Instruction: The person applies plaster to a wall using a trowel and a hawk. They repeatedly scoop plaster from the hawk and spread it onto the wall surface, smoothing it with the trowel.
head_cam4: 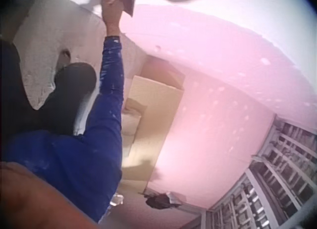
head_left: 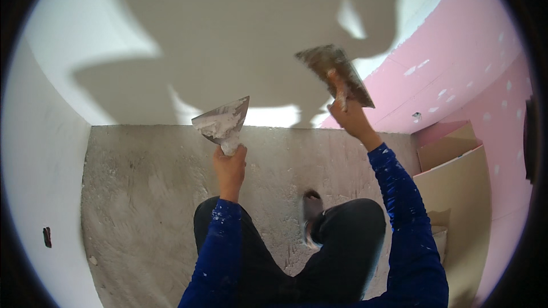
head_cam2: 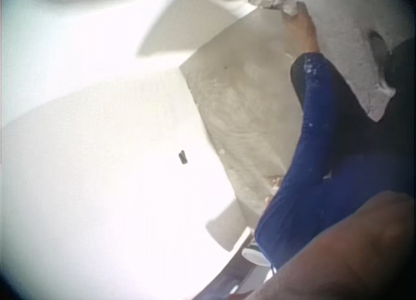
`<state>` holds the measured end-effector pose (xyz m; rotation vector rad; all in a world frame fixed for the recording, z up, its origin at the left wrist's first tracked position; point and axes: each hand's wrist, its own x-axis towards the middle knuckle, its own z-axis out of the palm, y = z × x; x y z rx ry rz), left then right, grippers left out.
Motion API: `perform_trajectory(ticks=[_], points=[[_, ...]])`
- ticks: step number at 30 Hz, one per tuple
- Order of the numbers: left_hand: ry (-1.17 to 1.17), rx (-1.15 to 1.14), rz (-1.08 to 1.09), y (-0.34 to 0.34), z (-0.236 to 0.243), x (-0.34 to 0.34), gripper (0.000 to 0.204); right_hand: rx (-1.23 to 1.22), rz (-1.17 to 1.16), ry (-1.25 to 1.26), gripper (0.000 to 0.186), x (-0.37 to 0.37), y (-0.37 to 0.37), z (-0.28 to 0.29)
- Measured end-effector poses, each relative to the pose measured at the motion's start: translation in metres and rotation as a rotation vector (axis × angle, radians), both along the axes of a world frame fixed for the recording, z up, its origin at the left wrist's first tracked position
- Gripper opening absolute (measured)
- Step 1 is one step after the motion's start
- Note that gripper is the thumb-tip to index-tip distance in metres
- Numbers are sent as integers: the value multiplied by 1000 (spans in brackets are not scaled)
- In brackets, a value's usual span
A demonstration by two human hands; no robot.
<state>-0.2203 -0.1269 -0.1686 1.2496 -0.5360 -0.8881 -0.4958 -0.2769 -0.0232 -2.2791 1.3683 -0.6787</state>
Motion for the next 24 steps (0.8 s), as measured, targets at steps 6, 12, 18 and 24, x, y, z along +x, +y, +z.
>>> perform_trajectory(ticks=[6,12,18,24], points=[[-22,-91,73,-6,18,-16,18,-71,-112,664,42,-30,-10,-89],[-347,-139,241,-73,85,-2,16,-85,356,499,37,-76,-67,-170],[-589,-164,266,-56,158,-14,20,-75,532,587,33,-97,-125,-203],[-673,85,251,-5,217,-48,23,42,515,627,34,-112,-160,-230]])
